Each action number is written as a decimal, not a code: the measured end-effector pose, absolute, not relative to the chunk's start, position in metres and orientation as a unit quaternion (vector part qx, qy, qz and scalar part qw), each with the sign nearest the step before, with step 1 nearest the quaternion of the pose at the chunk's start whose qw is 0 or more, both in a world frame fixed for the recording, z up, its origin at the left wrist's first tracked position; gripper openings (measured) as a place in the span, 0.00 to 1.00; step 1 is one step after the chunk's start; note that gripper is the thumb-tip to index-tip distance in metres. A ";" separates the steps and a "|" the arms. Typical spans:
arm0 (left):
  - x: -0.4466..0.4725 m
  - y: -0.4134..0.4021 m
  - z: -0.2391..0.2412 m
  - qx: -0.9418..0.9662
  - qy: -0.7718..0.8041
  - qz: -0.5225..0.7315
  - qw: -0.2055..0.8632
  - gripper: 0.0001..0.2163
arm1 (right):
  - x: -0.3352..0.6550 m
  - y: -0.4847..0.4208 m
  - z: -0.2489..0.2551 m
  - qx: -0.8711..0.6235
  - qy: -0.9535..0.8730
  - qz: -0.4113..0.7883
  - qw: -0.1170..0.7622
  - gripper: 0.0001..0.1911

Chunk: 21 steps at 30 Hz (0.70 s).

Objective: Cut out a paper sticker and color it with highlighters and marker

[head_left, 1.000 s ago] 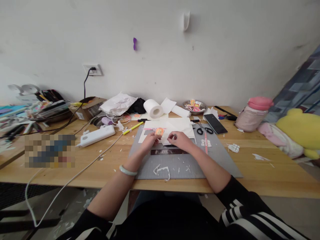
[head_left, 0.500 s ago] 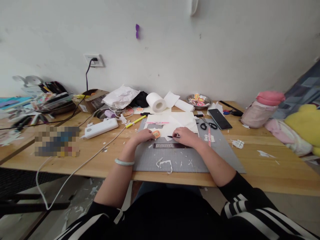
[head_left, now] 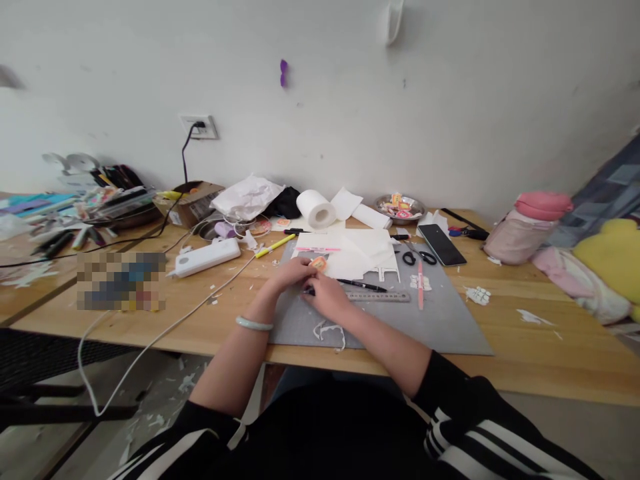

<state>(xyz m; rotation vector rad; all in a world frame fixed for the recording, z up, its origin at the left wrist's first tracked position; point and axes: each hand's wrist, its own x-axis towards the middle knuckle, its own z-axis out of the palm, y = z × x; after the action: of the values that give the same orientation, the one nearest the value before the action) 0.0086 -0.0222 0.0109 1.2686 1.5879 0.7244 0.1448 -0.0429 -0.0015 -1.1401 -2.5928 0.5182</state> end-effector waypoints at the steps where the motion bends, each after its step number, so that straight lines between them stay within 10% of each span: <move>1: 0.012 -0.023 0.011 0.517 0.640 0.310 0.476 0.11 | 0.144 -0.043 -0.001 -0.394 -0.892 0.181 0.128 0.11; 21: 0.038 -0.022 0.004 0.411 0.575 0.522 0.478 0.12 | 0.144 -0.042 0.003 -0.401 -0.896 0.166 0.094 0.13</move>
<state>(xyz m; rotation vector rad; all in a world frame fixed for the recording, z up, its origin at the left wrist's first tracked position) 0.0384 -0.0225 0.0036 1.0026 1.4038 1.2749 0.1438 -0.0418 0.0026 -1.1907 -2.6579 0.4916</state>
